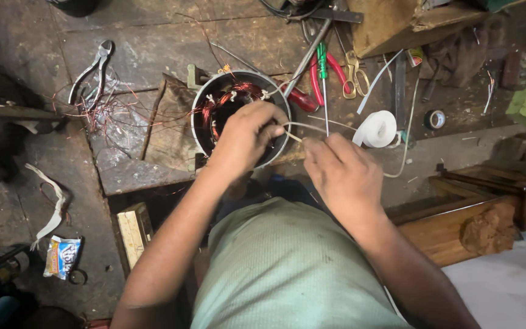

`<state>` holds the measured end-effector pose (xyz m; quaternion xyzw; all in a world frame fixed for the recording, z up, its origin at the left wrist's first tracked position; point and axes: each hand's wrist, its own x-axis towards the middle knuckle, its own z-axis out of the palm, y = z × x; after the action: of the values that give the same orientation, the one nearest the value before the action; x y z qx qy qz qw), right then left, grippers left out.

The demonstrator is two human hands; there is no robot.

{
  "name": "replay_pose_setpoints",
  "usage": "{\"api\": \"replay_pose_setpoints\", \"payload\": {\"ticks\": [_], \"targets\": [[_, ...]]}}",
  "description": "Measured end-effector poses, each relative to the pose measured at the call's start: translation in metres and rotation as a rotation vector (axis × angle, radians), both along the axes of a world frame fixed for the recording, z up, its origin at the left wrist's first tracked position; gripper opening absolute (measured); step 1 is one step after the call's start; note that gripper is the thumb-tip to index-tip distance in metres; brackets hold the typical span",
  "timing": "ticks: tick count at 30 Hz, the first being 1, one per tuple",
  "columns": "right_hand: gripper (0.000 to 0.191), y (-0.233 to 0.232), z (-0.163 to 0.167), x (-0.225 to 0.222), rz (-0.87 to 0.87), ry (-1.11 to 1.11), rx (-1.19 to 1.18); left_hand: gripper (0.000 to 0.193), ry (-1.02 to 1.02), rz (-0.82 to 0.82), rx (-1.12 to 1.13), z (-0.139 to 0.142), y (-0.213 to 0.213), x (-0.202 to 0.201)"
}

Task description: The person works on a motor stator on a cluttered workbench, using a thin white rod to push and arrange copper windings inside the stator slots. They repeatedly insert and adjust the rod while holding the stator with the other hand.

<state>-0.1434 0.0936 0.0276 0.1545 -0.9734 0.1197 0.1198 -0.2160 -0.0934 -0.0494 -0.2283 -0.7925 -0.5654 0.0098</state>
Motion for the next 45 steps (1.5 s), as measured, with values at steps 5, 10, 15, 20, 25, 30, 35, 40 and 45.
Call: {"api": "replay_pose_setpoints", "payload": {"ticks": [5, 10, 15, 20, 25, 30, 35, 40, 45], "targets": [[0.014, 0.004, -0.009, 0.004, -0.082, -0.078, -0.179, 0.017, 0.144, -0.116, -0.099, 0.002, -0.006, 0.002], [0.023, 0.025, -0.026, 0.011, -0.138, -0.322, -0.435, 0.019, 0.179, -0.122, -0.272, 0.003, -0.002, 0.010], [0.022, 0.073, -0.046, 0.009, -0.161, -0.542, -0.775, 0.016, 0.220, -0.114, -0.287, 0.006, 0.004, 0.010], [0.017, 0.097, -0.079, 0.004, -0.209, -0.621, -0.940, 0.016, 0.154, -0.131, -0.285, 0.011, 0.007, 0.011], [0.018, 0.099, -0.105, 0.010, -0.272, -0.754, -1.057, 0.020, 0.159, -0.123, -0.302, 0.013, 0.012, 0.012], [0.024, 0.097, -0.114, 0.013, -0.314, -0.765, -1.248, 0.030, 0.195, -0.060, -0.511, 0.027, 0.021, 0.021], [0.028, 0.106, -0.095, 0.023, -0.316, -0.692, -1.184, 0.035, 0.458, -0.021, -0.474, 0.047, 0.055, 0.048], [0.028, 0.124, -0.079, 0.017, -0.301, -0.780, -1.226, 0.025, 0.529, -0.143, -0.468, 0.045, 0.082, 0.040], [0.022, 0.147, -0.081, -0.009, -0.174, -0.944, -1.321, 0.017, 0.361, -0.244, -0.454, 0.050, 0.095, 0.020]]}}
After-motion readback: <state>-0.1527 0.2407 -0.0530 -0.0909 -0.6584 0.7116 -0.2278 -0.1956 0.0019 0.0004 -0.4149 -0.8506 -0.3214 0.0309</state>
